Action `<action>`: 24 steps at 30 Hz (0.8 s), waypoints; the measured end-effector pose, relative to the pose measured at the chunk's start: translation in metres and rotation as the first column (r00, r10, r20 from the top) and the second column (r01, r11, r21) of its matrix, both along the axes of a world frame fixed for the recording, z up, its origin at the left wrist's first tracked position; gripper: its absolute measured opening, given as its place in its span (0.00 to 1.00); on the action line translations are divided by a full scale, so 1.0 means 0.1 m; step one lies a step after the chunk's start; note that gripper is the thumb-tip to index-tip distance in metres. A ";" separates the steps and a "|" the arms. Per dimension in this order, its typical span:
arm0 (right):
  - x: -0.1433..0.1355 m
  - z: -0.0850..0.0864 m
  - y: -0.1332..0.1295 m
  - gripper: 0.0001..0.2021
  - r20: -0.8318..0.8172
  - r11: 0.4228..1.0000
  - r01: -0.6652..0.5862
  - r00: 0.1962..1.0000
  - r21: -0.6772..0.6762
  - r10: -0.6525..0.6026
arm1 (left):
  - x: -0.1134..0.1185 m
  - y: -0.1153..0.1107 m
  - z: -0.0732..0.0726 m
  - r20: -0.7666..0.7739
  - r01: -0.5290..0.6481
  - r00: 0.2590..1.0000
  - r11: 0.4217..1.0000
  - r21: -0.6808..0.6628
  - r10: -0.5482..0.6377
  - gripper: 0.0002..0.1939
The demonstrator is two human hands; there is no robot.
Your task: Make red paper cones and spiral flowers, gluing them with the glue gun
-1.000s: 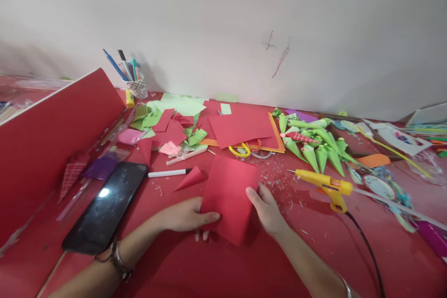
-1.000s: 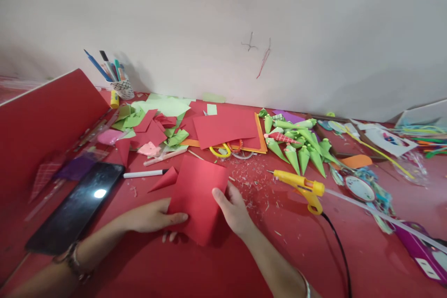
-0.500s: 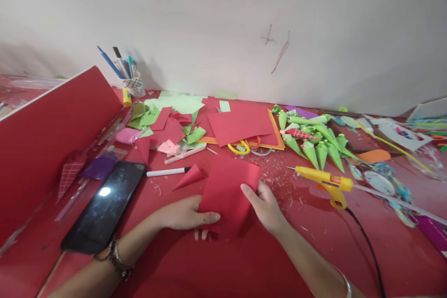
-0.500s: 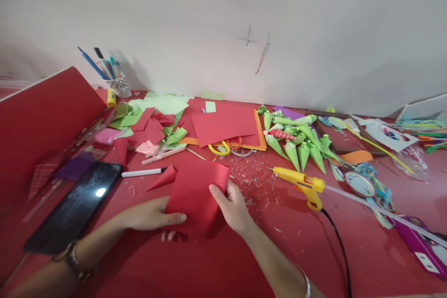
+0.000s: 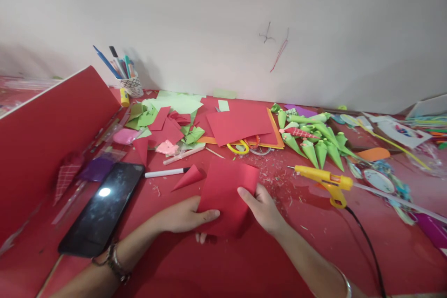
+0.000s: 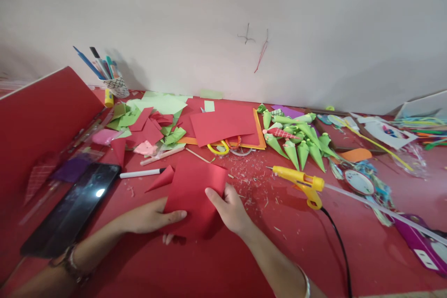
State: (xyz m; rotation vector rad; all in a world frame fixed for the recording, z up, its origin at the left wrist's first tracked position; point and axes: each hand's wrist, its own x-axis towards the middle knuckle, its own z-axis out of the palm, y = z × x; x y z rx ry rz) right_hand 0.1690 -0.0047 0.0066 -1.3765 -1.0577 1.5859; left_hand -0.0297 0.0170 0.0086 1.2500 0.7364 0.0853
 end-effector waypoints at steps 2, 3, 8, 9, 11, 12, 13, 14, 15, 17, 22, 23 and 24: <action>0.00 0.00 0.00 0.19 -0.031 1.000 -0.015 0.999 -0.005 0.015 | 0.00 0.00 0.00 0.001 -0.022 1.000 1.000 0.009 0.022 0.20; 0.00 -0.01 0.00 0.20 -0.049 1.000 -0.027 0.998 -0.009 0.026 | 0.01 0.00 -0.01 -0.004 -0.030 1.000 0.999 0.022 0.030 0.20; 0.01 -0.10 -0.01 0.23 -0.101 0.983 -0.184 0.978 0.008 0.184 | 0.01 0.02 -0.04 -0.024 -0.084 0.996 0.992 0.094 0.087 0.26; 0.02 -0.12 -0.02 0.23 -0.097 0.976 -0.219 0.971 0.017 0.219 | 0.01 0.02 -0.05 -0.025 -0.098 0.995 0.991 0.092 0.100 0.26; 0.02 -0.15 -0.02 0.22 -0.074 0.967 -0.254 0.964 0.020 0.255 | 0.02 0.03 -0.05 -0.027 -0.113 0.993 0.990 0.089 0.116 0.25; 0.02 -0.15 -0.02 0.21 -0.059 0.967 -0.254 0.965 0.016 0.255 | 0.02 0.03 -0.05 -0.029 -0.114 0.993 0.989 0.090 0.118 0.25; 0.02 -0.15 -0.02 0.21 -0.045 0.969 -0.248 0.968 0.013 0.249 | 0.02 0.03 -0.04 -0.033 -0.111 0.993 0.989 0.093 0.115 0.24; 0.02 -0.15 -0.02 0.20 -0.034 0.970 -0.243 0.969 0.013 0.244 | 0.02 0.03 -0.03 -0.036 -0.107 0.993 0.989 0.100 0.111 0.24; 0.02 -0.14 -0.02 0.19 -0.023 0.970 -0.242 0.970 0.017 0.242 | 0.01 0.03 -0.03 -0.038 -0.101 0.994 0.989 0.105 0.105 0.23; 0.01 -0.12 -0.02 0.18 -0.001 0.968 -0.250 0.968 0.031 0.250 | 0.00 0.03 -0.01 -0.036 -0.089 0.995 0.991 0.103 0.093 0.22; 0.00 -0.10 -0.02 0.16 0.064 0.964 -0.261 0.964 0.048 0.257 | -0.01 0.03 0.01 -0.003 -0.054 0.999 0.997 0.058 0.054 0.20; 0.00 -0.11 -0.02 0.16 0.067 0.965 -0.258 0.965 0.047 0.254 | 0.00 0.03 0.01 -0.010 -0.050 0.999 0.998 0.045 0.050 0.20; 0.00 -0.11 -0.02 0.16 0.067 0.966 -0.253 0.966 0.046 0.250 | 0.00 0.03 0.01 -0.021 -0.054 0.998 0.998 0.035 0.055 0.20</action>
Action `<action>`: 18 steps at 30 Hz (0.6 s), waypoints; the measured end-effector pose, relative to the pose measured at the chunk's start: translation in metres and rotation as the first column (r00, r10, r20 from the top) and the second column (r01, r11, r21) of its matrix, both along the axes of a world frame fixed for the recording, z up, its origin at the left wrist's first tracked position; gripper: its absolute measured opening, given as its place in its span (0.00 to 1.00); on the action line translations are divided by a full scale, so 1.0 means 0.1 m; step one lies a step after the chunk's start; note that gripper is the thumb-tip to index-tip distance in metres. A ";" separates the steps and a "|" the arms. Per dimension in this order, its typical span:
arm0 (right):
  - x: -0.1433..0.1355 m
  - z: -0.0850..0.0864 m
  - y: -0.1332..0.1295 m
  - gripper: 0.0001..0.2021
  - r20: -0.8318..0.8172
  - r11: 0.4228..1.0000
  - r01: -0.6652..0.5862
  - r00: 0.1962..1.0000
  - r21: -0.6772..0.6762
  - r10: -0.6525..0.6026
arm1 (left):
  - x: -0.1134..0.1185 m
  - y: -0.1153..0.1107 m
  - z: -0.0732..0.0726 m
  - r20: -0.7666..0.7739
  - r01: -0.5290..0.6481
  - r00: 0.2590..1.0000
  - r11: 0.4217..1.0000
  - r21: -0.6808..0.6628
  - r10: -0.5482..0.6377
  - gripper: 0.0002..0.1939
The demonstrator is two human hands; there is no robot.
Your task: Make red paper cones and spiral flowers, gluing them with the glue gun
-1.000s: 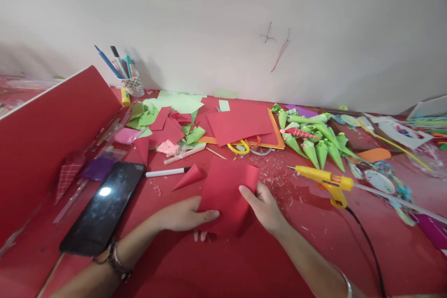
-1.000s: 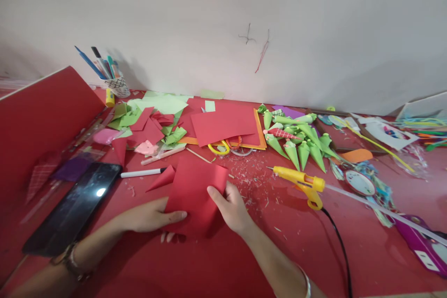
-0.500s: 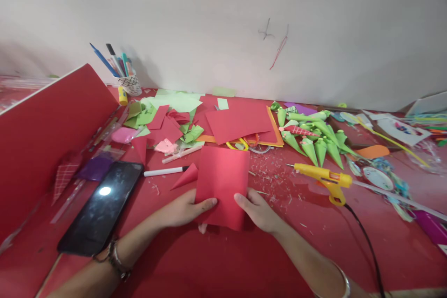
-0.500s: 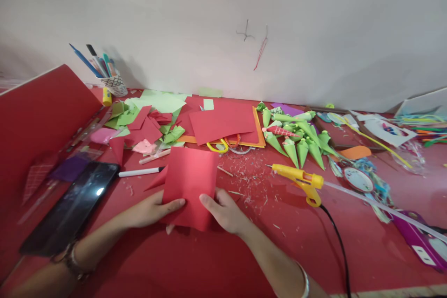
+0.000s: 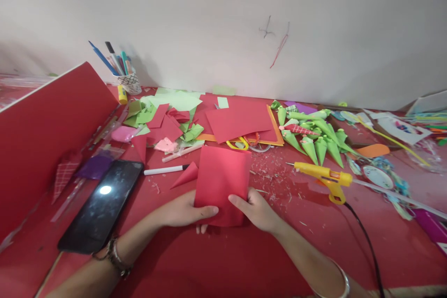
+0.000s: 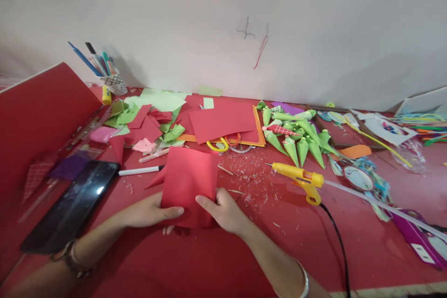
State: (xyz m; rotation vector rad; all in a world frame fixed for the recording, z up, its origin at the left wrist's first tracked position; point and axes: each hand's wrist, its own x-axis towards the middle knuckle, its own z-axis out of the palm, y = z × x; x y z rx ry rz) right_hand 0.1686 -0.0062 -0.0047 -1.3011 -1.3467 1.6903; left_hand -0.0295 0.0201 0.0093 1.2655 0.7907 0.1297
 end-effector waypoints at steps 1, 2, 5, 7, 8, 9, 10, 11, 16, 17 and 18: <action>0.00 -0.01 0.00 0.16 -0.005 1.000 0.006 1.000 -0.003 -0.006 | 0.01 0.00 0.00 -0.012 -0.008 1.000 1.000 -0.006 0.008 0.21; 0.00 -0.01 0.00 0.16 -0.016 1.000 0.012 1.000 -0.010 -0.012 | 0.01 -0.01 -0.01 -0.023 -0.021 1.000 1.000 -0.003 0.020 0.21; 0.00 -0.02 -0.02 0.16 -0.060 0.999 0.019 0.998 -0.047 -0.022 | 0.03 -0.02 -0.01 -0.040 -0.052 0.998 0.998 0.044 0.054 0.22; 0.01 -0.02 -0.03 0.17 -0.076 0.999 -0.001 0.997 -0.054 -0.003 | 0.03 -0.03 0.01 -0.045 -0.063 0.997 0.995 0.078 0.067 0.22; 0.02 -0.02 -0.03 0.17 -0.072 0.999 -0.014 0.997 -0.045 0.010 | 0.03 -0.02 0.02 -0.050 -0.070 0.996 0.993 0.092 0.075 0.22; 0.03 -0.02 -0.03 0.17 -0.061 0.999 -0.030 0.998 -0.032 0.028 | 0.03 -0.02 0.03 -0.057 -0.073 0.995 0.992 0.106 0.079 0.23; 0.03 -0.03 -0.03 0.17 -0.044 0.999 -0.049 0.998 -0.022 0.048 | 0.02 -0.01 0.04 -0.065 -0.073 0.995 0.990 0.120 0.082 0.23; 0.04 -0.03 -0.03 0.17 -0.025 0.997 -0.073 0.997 -0.018 0.072 | 0.02 0.00 0.05 -0.073 -0.072 0.994 0.989 0.133 0.083 0.24; 0.05 0.00 0.00 0.21 0.030 0.985 -0.165 0.986 -0.048 0.166 | -0.01 0.03 0.04 -0.069 -0.096 0.992 0.988 0.119 0.105 0.23; 0.05 0.00 0.00 0.22 0.040 0.984 -0.171 0.984 -0.056 0.174 | -0.02 0.03 0.02 -0.062 -0.105 0.992 0.989 0.102 0.112 0.22; 0.05 0.01 0.00 0.22 0.053 0.982 -0.176 0.982 -0.062 0.180 | -0.03 0.03 0.01 -0.056 -0.114 0.991 0.990 0.088 0.119 0.22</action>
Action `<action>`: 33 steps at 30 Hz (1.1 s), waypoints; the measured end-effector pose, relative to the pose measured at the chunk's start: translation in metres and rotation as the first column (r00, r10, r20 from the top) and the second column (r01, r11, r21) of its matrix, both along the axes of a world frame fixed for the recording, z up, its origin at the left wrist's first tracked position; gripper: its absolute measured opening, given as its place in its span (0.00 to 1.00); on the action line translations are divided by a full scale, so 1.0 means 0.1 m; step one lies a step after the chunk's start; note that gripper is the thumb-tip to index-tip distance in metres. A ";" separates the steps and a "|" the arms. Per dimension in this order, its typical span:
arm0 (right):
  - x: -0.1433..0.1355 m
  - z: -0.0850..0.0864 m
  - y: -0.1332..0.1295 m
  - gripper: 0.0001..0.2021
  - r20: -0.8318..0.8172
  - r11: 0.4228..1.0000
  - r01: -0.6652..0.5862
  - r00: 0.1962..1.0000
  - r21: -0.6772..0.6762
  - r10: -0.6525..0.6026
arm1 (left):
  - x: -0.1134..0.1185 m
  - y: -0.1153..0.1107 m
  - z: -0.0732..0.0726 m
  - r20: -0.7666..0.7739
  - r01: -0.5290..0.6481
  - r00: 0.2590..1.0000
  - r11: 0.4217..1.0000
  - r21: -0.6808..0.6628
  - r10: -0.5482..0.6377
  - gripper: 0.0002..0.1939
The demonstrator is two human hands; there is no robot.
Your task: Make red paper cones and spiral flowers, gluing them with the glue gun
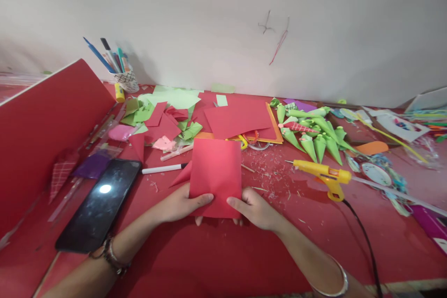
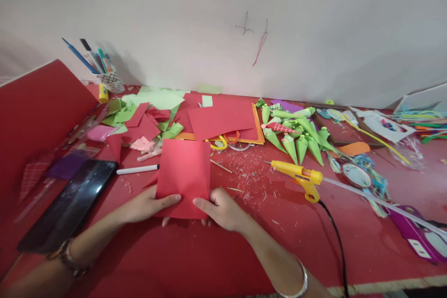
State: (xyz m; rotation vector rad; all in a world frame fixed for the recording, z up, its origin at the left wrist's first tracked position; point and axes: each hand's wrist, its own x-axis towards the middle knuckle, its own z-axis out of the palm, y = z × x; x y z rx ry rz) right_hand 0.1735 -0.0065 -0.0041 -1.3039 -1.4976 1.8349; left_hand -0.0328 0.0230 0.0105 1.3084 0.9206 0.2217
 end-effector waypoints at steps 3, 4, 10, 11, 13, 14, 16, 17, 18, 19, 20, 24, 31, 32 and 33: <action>0.00 -0.02 0.00 0.25 0.044 1.000 -0.001 0.999 0.023 0.000 | -0.02 0.00 -0.02 -0.003 -0.025 1.000 1.000 -0.015 0.024 0.22; 0.00 -0.03 0.00 0.26 0.052 0.999 0.006 0.999 0.041 -0.009 | -0.02 0.00 -0.02 -0.008 -0.033 0.999 0.999 -0.008 0.033 0.22; 0.01 -0.04 0.02 0.25 -0.037 0.996 0.003 0.999 0.092 0.000 | 0.00 0.01 0.01 0.000 -0.080 0.997 0.997 0.021 0.080 0.22; 0.01 -0.04 0.03 0.24 -0.069 0.996 -0.005 0.998 0.086 0.011 | 0.01 0.00 0.02 0.000 -0.094 0.996 0.995 0.022 0.094 0.22; 0.01 -0.03 0.04 0.23 -0.106 0.996 0.002 0.994 0.084 0.007 | 0.01 0.00 0.01 -0.007 -0.122 0.993 0.992 0.021 0.122 0.22; 0.01 -0.03 0.04 0.23 -0.103 0.996 0.016 0.995 0.091 -0.006 | 0.01 0.00 0.01 -0.011 -0.134 0.991 0.991 0.016 0.134 0.22; 0.02 -0.03 0.05 0.24 -0.073 0.992 0.038 0.997 0.119 -0.029 | -0.01 0.01 0.01 -0.002 -0.166 0.986 0.986 0.002 0.166 0.20; 0.02 -0.03 0.05 0.24 -0.056 0.991 0.028 0.998 0.130 -0.021 | -0.02 0.02 0.01 0.005 -0.192 0.981 0.981 -0.001 0.192 0.19; 0.02 -0.03 0.05 0.24 -0.042 0.991 0.005 0.999 0.137 0.000 | -0.04 0.02 0.02 0.010 -0.228 0.974 0.974 0.001 0.228 0.18; 0.03 -0.03 0.05 0.25 -0.030 0.990 -0.026 0.999 0.139 0.031 | -0.05 0.04 0.03 0.012 -0.274 0.962 0.962 0.005 0.274 0.19; 0.04 -0.03 0.05 0.25 -0.018 0.988 -0.064 0.998 0.140 0.067 | -0.07 0.05 0.05 0.007 -0.323 0.946 0.946 0.005 0.323 0.21; 0.06 -0.02 0.06 0.26 0.026 0.975 -0.168 0.986 0.142 0.166 | -0.09 0.07 0.14 -0.039 -0.466 0.885 0.884 -0.046 0.464 0.23; -0.02 -0.01 0.05 0.19 -0.076 0.995 0.038 0.997 0.096 -0.031 | 0.00 0.03 0.19 -0.042 -0.483 0.873 0.873 0.072 0.486 0.22; -0.03 -0.01 0.04 0.18 -0.089 0.991 0.082 0.993 0.102 -0.073 | 0.01 0.02 0.19 -0.023 -0.472 0.880 0.879 0.068 0.475 0.22; -0.05 -0.01 0.03 0.17 -0.094 0.987 0.119 0.990 0.105 -0.109 | 0.02 0.01 0.18 -0.006 -0.462 0.887 0.885 0.056 0.463 0.22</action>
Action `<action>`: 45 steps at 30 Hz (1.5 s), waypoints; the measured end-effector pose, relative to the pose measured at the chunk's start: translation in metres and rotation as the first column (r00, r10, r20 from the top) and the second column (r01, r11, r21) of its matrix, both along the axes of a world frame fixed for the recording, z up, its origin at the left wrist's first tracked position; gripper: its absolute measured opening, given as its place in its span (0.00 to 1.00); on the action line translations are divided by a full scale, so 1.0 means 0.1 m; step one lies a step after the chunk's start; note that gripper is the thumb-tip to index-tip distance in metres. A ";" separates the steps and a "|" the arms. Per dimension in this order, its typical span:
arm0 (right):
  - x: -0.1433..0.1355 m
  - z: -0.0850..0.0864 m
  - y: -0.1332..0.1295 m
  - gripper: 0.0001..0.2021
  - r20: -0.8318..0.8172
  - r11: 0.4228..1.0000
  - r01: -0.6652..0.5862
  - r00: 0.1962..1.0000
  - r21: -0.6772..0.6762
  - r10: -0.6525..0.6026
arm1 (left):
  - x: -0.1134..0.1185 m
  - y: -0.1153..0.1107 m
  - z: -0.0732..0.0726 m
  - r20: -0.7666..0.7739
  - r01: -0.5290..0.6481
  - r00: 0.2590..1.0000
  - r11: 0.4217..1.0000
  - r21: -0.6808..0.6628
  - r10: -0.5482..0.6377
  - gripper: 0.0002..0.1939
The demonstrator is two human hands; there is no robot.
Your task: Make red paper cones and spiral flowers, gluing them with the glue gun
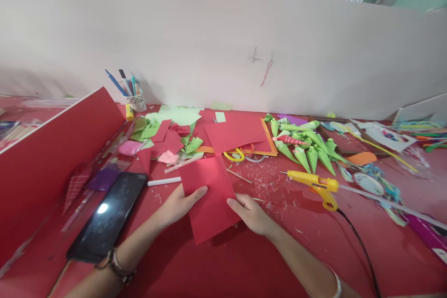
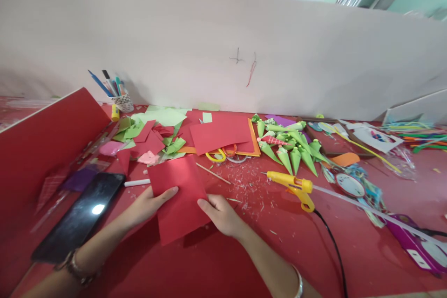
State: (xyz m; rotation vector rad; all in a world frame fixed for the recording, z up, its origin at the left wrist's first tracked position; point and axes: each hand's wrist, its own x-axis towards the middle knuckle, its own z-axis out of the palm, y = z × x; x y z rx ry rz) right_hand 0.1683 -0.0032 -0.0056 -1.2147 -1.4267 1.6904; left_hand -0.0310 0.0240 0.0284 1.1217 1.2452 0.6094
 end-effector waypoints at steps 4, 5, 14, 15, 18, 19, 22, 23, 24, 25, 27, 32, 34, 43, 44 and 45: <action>-0.04 -0.02 0.01 0.17 0.037 0.988 0.152 0.988 -0.003 -0.152 | 0.03 -0.03 -0.04 0.064 0.006 0.998 1.000 -0.003 -0.006 0.21; -0.03 -0.02 0.02 0.18 0.049 0.983 0.181 0.982 0.005 -0.181 | 0.02 -0.04 -0.05 0.072 0.005 0.997 1.000 0.008 -0.006 0.21; 0.13 0.07 0.15 0.18 0.209 0.986 0.075 0.972 0.150 -0.106 | -0.37 0.23 0.01 -0.294 0.091 0.954 0.879 0.469 0.059 0.19; 0.13 0.09 0.16 0.18 0.244 0.987 0.020 0.968 0.159 -0.059 | -0.40 0.24 0.07 -0.371 0.082 0.908 0.784 0.616 0.196 0.19; 0.06 0.17 0.19 0.19 0.371 0.966 -0.145 0.927 0.213 0.057 | -0.30 0.17 0.25 -0.587 0.414 0.704 0.440 0.797 0.400 0.22; 0.03 0.20 0.20 0.19 0.419 0.949 -0.198 0.905 0.245 0.081 | -0.23 0.12 0.30 -0.674 0.577 0.661 0.351 0.738 0.330 0.18; -0.08 0.34 0.23 0.17 0.524 0.881 -0.328 0.845 0.341 0.111 | 0.04 -0.04 0.38 -0.834 0.835 0.523 0.091 0.543 0.175 0.06; -0.10 0.39 0.24 0.16 0.541 0.863 -0.358 0.832 0.356 0.122 | 0.10 -0.07 0.38 -0.860 0.864 0.477 0.080 0.496 0.180 0.07; -0.12 0.44 0.25 0.15 0.552 0.850 -0.381 0.823 0.364 0.133 | 0.15 -0.09 0.38 -0.883 0.887 0.433 0.088 0.453 0.184 0.08; -0.12 0.48 0.25 0.14 0.561 0.840 -0.398 0.816 0.369 0.140 | 0.18 -0.09 0.37 -0.899 0.901 0.398 0.106 0.421 0.182 0.09; -0.12 0.55 0.26 0.13 0.577 0.823 -0.426 0.802 0.375 0.153 | 0.18 -0.07 0.33 -0.917 0.912 0.369 0.130 0.389 0.153 0.09; -0.09 0.63 0.26 0.13 0.584 0.792 -0.493 0.781 0.360 0.221 | 0.09 0.02 0.27 -0.890 0.893 0.439 0.054 0.447 0.125 0.11; -0.08 0.65 0.27 0.14 0.592 0.776 -0.510 0.774 0.372 0.225 | 0.05 0.04 0.27 -0.870 0.875 0.478 0.024 0.484 0.123 0.12; 0.13 0.73 0.30 0.20 0.627 0.776 -0.543 0.736 0.322 0.255 | -0.35 0.19 0.24 -0.844 0.851 0.514 0.032 0.524 0.157 0.15; 0.14 0.74 0.31 0.20 0.630 0.780 -0.542 0.733 0.313 0.256 | -0.39 0.21 0.23 -0.853 0.857 0.500 0.055 0.512 0.153 0.14; 0.15 0.74 0.31 0.20 0.632 0.783 -0.540 0.732 0.308 0.255 | -0.43 0.23 0.22 -0.858 0.860 0.489 0.076 0.504 0.159 0.14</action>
